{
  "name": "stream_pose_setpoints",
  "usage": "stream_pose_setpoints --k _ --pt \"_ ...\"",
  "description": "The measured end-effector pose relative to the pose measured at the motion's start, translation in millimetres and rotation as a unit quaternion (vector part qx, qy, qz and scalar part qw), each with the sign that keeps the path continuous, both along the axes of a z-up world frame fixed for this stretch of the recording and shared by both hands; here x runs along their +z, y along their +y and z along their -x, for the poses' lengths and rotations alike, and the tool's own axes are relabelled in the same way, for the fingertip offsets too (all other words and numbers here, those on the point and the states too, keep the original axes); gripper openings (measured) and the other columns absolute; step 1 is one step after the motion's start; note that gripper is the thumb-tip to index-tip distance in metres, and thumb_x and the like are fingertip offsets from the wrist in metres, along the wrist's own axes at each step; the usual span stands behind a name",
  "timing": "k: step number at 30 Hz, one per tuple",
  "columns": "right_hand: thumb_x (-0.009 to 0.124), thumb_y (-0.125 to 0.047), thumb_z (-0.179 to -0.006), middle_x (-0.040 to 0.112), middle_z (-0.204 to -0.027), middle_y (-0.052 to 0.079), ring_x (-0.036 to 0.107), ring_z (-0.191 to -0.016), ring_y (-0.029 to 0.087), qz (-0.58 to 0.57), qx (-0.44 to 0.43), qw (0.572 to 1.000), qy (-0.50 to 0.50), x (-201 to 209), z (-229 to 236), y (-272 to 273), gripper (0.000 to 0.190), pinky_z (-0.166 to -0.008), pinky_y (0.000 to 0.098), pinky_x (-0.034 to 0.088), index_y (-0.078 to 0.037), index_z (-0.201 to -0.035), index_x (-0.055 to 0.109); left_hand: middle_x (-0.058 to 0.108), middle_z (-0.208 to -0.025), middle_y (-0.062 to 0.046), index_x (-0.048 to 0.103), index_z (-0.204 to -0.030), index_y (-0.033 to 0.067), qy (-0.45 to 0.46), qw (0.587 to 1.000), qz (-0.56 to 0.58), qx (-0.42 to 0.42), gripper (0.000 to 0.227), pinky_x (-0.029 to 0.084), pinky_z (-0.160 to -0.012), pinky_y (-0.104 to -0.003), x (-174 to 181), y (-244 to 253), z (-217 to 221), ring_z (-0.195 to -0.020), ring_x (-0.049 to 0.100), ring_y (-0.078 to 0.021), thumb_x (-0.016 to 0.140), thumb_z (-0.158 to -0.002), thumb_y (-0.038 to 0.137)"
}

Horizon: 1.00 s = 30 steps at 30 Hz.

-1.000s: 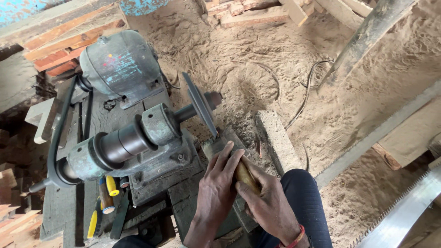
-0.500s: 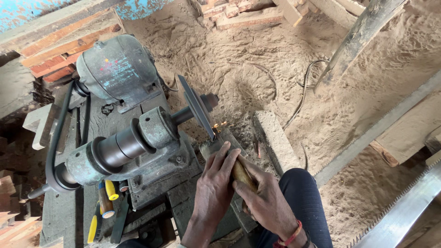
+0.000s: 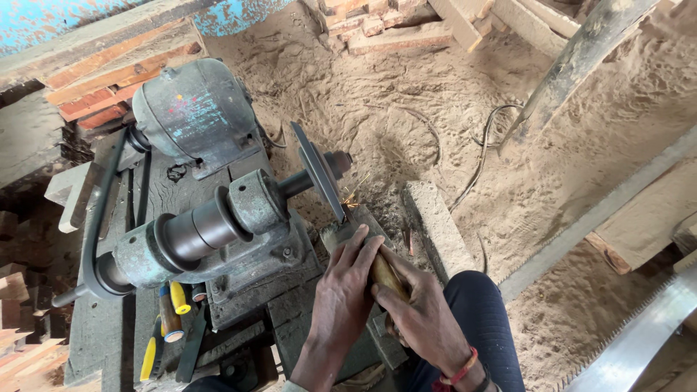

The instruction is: The person sharpens a metal chisel on a bench grinder by pressing the edge against a rotating grinding wheel while sparks fly, then handles a smaller metal tool.

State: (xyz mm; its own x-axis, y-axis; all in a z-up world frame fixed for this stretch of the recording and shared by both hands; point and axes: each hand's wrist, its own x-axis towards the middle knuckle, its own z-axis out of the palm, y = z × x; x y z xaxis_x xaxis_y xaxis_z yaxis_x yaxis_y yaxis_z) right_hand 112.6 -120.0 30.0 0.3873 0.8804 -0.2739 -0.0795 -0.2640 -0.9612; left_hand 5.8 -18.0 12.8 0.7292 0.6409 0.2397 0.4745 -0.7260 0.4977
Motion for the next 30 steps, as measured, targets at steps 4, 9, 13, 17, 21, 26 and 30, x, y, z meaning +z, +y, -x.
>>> stream_pose_setpoints --k 4,9,13,17,21,26,30 --pt "0.063 -0.011 -0.087 0.071 -0.073 0.01 0.057 -0.041 0.011 -0.019 0.0 1.0 -0.007 -2 0 2 0.071 -0.037 0.028 0.048 -0.009 -0.157 0.047 0.049 -0.152 -0.016 0.053 -0.141 0.0095 -0.001 1.0 0.0 0.003 0.062 0.057 -0.098 -0.045 1 0 -2 -0.136 0.052 -0.036 0.074 -0.083 0.002" --pt "0.063 -0.011 -0.089 0.07 -0.072 0.011 0.058 -0.041 0.011 -0.004 -0.002 1.0 -0.015 -4 0 3 0.07 -0.037 0.0282 0.049 -0.009 -0.157 0.047 0.05 -0.151 -0.016 0.055 -0.139 0.0091 -0.006 1.0 -0.012 0.003 0.066 0.058 -0.098 -0.045 -1 1 0 -0.135 0.054 -0.0357 0.077 -0.078 0.0" --pt "0.063 -0.011 -0.089 0.069 -0.072 0.01 0.058 -0.041 0.011 -0.019 0.004 0.999 -0.028 -3 0 1 0.07 -0.037 0.0279 0.049 -0.01 -0.157 0.047 0.049 -0.153 -0.017 0.054 -0.141 0.0083 0.004 1.0 -0.017 0.0 0.065 0.06 -0.093 -0.044 -7 4 -3 -0.134 0.055 -0.0358 0.078 -0.081 -0.001" --pt "0.063 -0.012 -0.087 0.071 -0.076 0.011 0.057 -0.04 0.011 -0.024 -0.004 1.0 -0.015 -3 2 -4 0.072 -0.036 0.0274 0.048 -0.009 -0.157 0.046 0.05 -0.151 -0.017 0.055 -0.139 0.0075 -0.004 1.0 -0.009 -0.004 0.066 0.059 -0.094 -0.045 -9 -1 1 -0.133 0.055 -0.0364 0.079 -0.078 0.0" --pt "0.066 -0.016 -0.088 0.073 -0.075 0.015 0.056 -0.039 0.015 0.024 -0.009 0.999 -0.025 -18 -1 -13 0.075 -0.036 0.0306 0.047 -0.012 -0.159 0.045 0.051 -0.149 -0.021 0.053 -0.139 0.0043 -0.005 1.0 -0.025 -0.018 0.069 0.059 -0.093 -0.049 -16 -4 1 -0.13 0.056 -0.0417 0.079 -0.076 0.0" --pt "0.074 -0.01 -0.091 0.068 -0.091 0.016 0.058 -0.055 0.019 -0.087 -0.075 0.992 0.06 -65 9 -54 0.072 -0.047 0.0307 0.044 0.0 -0.157 0.047 0.056 -0.145 -0.022 0.051 -0.145 0.0034 -0.236 0.96 0.147 0.029 0.056 0.06 -0.092 -0.046 -4 -33 5 -0.124 0.066 -0.0396 0.055 -0.089 -0.001" --pt "0.076 -0.013 -0.081 0.076 -0.087 0.017 0.069 -0.066 0.016 -0.141 -0.069 0.987 0.036 -99 -7 -66 0.07 -0.057 0.0261 0.052 0.006 -0.145 0.053 0.076 -0.118 -0.019 0.058 -0.137 0.0077 -0.351 0.859 0.361 0.09 0.043 0.067 -0.084 -0.038 20 -45 9 -0.102 0.079 -0.027 0.061 -0.097 0.021"
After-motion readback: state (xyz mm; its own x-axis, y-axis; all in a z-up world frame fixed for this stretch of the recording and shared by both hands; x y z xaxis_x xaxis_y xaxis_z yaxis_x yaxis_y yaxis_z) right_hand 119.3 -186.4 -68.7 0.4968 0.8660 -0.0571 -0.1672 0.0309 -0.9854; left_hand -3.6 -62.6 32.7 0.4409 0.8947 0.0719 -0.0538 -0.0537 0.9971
